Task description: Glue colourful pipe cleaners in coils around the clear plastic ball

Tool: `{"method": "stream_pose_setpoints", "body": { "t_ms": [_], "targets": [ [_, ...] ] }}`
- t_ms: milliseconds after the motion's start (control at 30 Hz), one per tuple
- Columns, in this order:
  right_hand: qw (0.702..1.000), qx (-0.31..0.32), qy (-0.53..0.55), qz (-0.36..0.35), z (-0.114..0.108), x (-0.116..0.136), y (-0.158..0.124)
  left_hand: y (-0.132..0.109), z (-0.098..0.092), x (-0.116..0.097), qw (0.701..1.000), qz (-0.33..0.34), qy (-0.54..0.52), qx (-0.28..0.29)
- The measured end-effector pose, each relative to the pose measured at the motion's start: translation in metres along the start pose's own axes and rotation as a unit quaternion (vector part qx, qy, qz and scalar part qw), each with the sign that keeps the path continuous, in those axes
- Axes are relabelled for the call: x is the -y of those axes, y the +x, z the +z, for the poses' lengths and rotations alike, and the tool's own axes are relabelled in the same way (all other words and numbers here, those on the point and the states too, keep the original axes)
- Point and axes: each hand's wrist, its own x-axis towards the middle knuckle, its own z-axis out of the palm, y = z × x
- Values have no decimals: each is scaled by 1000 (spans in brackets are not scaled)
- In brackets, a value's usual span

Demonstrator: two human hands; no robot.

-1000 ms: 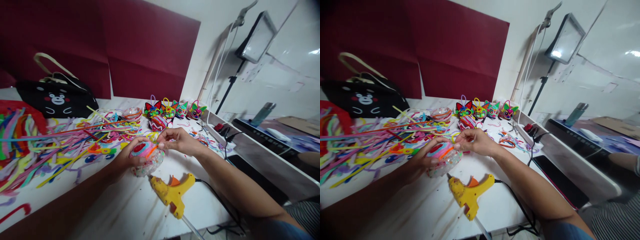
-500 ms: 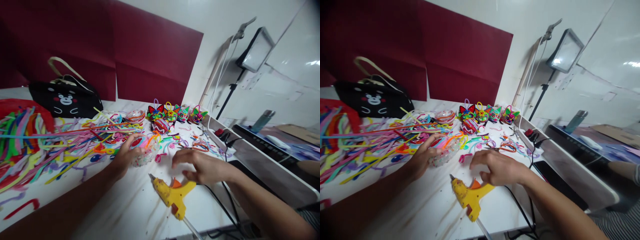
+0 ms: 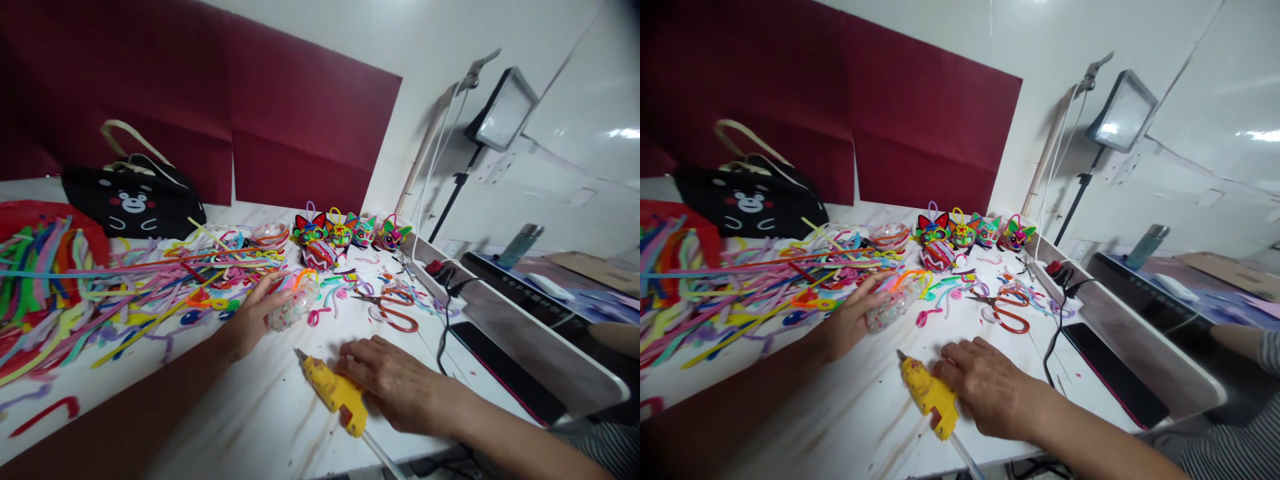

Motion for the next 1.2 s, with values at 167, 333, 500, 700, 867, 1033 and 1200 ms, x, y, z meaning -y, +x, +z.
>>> {"method": "stream_pose_setpoints", "body": {
  "t_ms": [167,333,500,700,867,1033,1200],
  "targets": [
    [999,-23,-42,-13,9,2,3,5,-3,4,1000,14,-27,-3],
    [995,-100,-5,-27,3,-2,-4,8,-6,8,999,29,-31,-3],
    [973,-216,74,-33,-6,-1,-20,9,-8,10,999,48,10,6],
    [953,-274,118,-55,-5,-2,-15,6,-6,9,990,106,91,15],
    [933,-307,167,-84,-3,-7,-14,7,-14,6,979,95,165,72],
    [926,-324,172,-92,1,-11,-22,10,-25,6,951,49,242,188],
    [923,-319,198,-78,7,-11,-31,15,-30,11,913,20,304,273]
  ]
}}
